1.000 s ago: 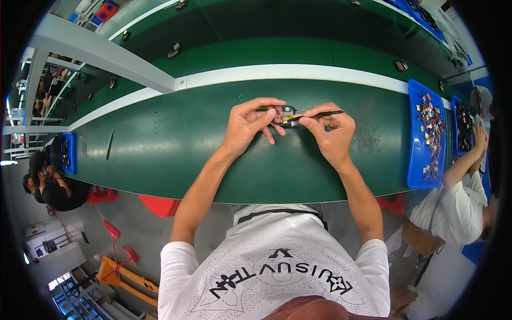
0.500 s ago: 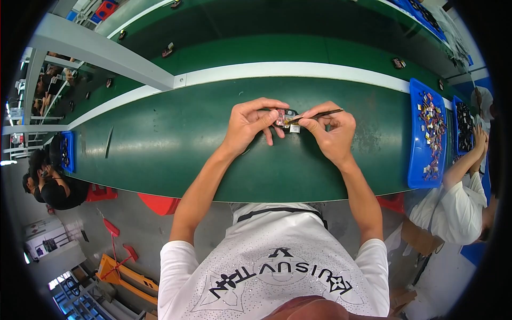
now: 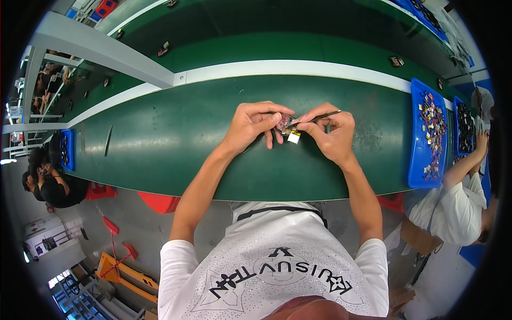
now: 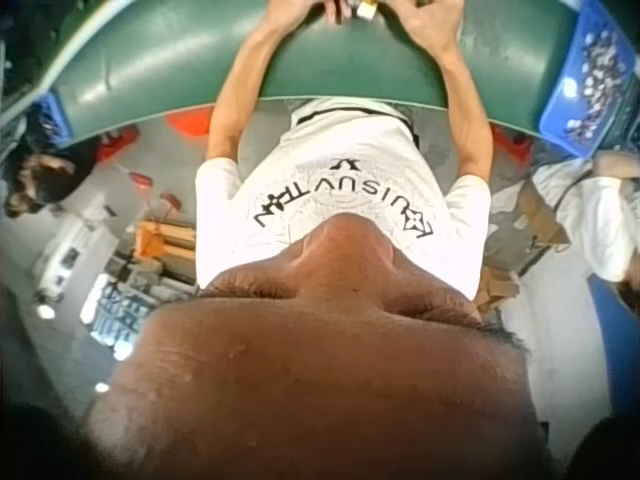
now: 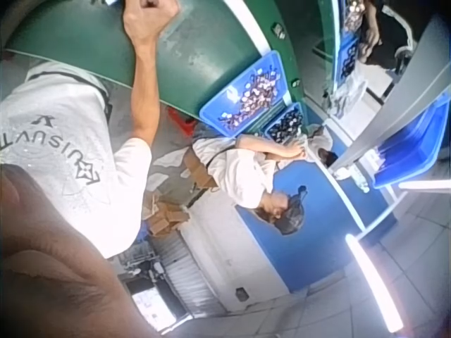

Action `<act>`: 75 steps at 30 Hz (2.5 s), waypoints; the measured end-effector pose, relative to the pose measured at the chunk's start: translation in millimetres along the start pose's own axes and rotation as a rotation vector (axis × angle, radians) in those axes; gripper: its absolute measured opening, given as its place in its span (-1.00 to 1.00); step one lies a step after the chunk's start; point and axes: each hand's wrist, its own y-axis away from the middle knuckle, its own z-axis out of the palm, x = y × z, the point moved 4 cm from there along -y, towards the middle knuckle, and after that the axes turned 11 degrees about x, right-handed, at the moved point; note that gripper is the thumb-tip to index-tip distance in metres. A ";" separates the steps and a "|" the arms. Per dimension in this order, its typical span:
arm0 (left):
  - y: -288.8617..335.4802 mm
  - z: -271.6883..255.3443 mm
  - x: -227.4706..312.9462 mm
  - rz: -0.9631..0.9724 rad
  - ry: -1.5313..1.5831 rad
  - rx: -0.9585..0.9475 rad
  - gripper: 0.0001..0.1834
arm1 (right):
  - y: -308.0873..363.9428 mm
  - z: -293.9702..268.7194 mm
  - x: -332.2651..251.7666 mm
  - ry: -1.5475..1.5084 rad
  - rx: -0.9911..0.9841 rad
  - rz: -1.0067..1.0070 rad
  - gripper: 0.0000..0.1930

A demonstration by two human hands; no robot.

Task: Assembling small electronic components on a printed circuit board using tweezers.

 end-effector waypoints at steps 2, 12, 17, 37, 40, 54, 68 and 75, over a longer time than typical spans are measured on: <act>-0.1 -0.1 -0.8 -0.010 0.003 -0.007 -0.73 | -0.2 0.8 -1.6 0.002 -0.009 0.010 -0.92; 0.3 -1.8 -1.7 0.016 0.038 -0.008 -0.71 | 2.0 2.9 1.7 -0.107 0.030 0.092 -0.92; 0.9 -0.9 -1.6 0.011 0.045 -0.004 -0.70 | 3.2 2.8 4.6 -0.138 0.026 0.120 -0.91; 1.5 1.1 3.3 -0.051 -0.002 0.026 -0.76 | 4.1 2.4 2.2 -0.040 -0.022 0.088 -0.90; 2.0 -0.6 1.1 -0.048 -0.022 0.037 -0.77 | 6.7 4.8 5.9 -0.049 -0.023 0.113 -0.89; 0.1 -10.5 3.4 -0.019 -0.035 0.169 -0.78 | 1.1 -7.0 -1.3 -0.024 0.122 0.038 -0.86; 5.0 -3.9 4.4 0.154 -0.063 0.375 -0.79 | 14.5 11.5 -15.1 0.220 0.173 -0.216 -0.83; 5.2 -0.5 0.5 0.199 -0.098 0.354 -0.77 | 15.4 10.8 -13.0 0.229 0.170 -0.206 -0.82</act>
